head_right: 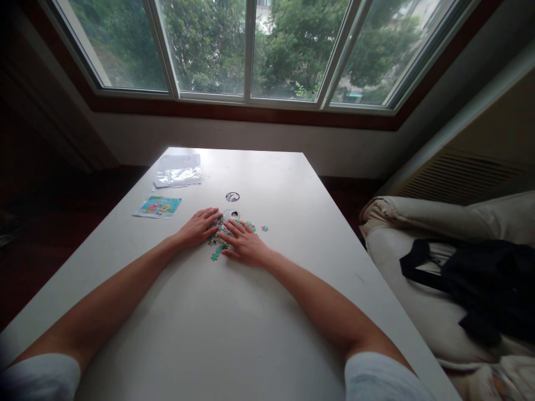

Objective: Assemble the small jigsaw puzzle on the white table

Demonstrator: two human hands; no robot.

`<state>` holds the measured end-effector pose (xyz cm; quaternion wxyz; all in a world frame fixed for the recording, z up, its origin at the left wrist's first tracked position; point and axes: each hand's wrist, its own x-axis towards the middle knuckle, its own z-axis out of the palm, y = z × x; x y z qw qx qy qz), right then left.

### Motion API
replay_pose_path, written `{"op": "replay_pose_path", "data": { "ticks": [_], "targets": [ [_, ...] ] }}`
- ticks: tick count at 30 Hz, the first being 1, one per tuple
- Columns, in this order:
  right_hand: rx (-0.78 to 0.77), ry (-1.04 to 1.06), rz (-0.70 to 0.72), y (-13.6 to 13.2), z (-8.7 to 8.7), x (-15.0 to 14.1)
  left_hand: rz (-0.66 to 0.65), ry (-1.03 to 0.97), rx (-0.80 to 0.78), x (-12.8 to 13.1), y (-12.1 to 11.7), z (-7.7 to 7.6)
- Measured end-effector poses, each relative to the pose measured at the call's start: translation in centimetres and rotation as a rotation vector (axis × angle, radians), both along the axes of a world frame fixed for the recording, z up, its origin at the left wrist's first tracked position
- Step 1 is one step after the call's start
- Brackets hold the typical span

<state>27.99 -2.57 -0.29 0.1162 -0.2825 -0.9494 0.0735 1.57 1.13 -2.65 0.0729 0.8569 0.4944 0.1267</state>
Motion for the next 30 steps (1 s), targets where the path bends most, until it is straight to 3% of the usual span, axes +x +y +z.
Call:
{"op": "replay_pose_path", "data": {
  "ticks": [22, 30],
  "targets": [
    [-0.002, 0.04, -0.061, 0.6, -0.5, 0.3, -0.019, -0.01, -0.007, -0.1, 0.0, 0.3],
    [0.055, 0.041, -0.323, 1.3, -0.7, 0.9, -0.022, 0.019, -0.059, 0.1, -0.7, 0.6]
  ]
}}
